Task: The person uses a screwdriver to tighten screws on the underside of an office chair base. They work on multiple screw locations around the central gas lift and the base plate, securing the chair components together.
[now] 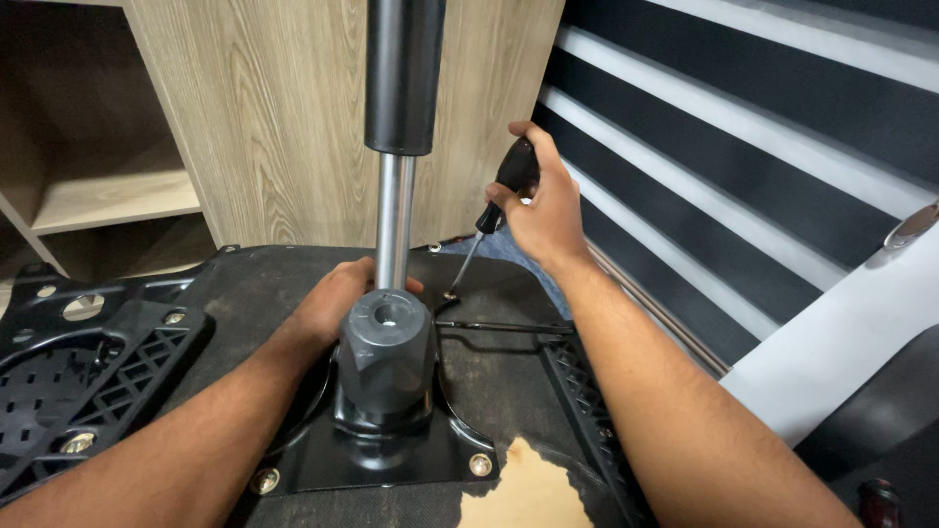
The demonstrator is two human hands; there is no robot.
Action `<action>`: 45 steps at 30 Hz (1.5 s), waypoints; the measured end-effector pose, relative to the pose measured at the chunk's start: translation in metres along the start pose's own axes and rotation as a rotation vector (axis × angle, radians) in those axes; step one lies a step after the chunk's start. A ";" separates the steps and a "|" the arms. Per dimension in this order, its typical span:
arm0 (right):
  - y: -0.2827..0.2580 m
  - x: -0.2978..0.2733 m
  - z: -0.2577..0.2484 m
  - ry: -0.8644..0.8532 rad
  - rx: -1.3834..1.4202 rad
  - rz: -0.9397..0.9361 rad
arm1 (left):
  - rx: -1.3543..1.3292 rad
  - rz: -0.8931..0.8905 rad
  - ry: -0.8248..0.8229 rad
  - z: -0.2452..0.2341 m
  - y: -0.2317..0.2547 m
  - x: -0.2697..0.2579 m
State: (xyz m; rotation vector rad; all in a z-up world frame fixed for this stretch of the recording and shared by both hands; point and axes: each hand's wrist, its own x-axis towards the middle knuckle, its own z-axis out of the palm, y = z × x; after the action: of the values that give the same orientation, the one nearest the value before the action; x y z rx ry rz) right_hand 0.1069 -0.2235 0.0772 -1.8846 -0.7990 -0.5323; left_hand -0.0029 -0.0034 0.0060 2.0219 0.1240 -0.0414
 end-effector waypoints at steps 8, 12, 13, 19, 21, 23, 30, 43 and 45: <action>0.009 0.010 -0.002 -0.163 0.392 0.024 | -0.068 0.042 -0.008 0.000 -0.003 0.000; 0.007 0.009 0.002 -0.084 0.202 -0.044 | -0.097 0.003 -0.003 0.000 -0.002 -0.001; 0.005 0.010 0.003 -0.066 0.182 -0.031 | -0.118 -0.003 -0.008 0.000 -0.001 -0.001; -0.010 0.008 0.011 0.053 0.020 0.143 | -0.055 0.045 0.008 0.000 -0.002 -0.002; -0.016 0.008 0.016 0.139 -0.116 0.153 | -0.038 0.061 0.011 0.000 -0.004 -0.001; -0.020 0.006 0.018 0.247 -0.278 0.110 | -0.016 0.099 0.002 0.000 -0.005 0.000; -0.019 0.004 0.014 0.130 -0.176 0.118 | 0.001 0.108 0.022 -0.002 -0.006 0.000; -0.022 0.006 0.022 0.151 -0.181 0.132 | -0.029 0.153 0.012 0.000 -0.012 0.003; -0.030 0.008 0.026 0.178 -0.268 0.206 | -0.116 0.105 0.000 -0.001 -0.016 0.006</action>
State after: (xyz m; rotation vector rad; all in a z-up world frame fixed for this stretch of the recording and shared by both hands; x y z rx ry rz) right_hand 0.0913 -0.1886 0.0896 -2.0999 -0.4268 -0.6917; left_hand 0.0017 0.0045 -0.0082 1.9100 0.0197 0.0310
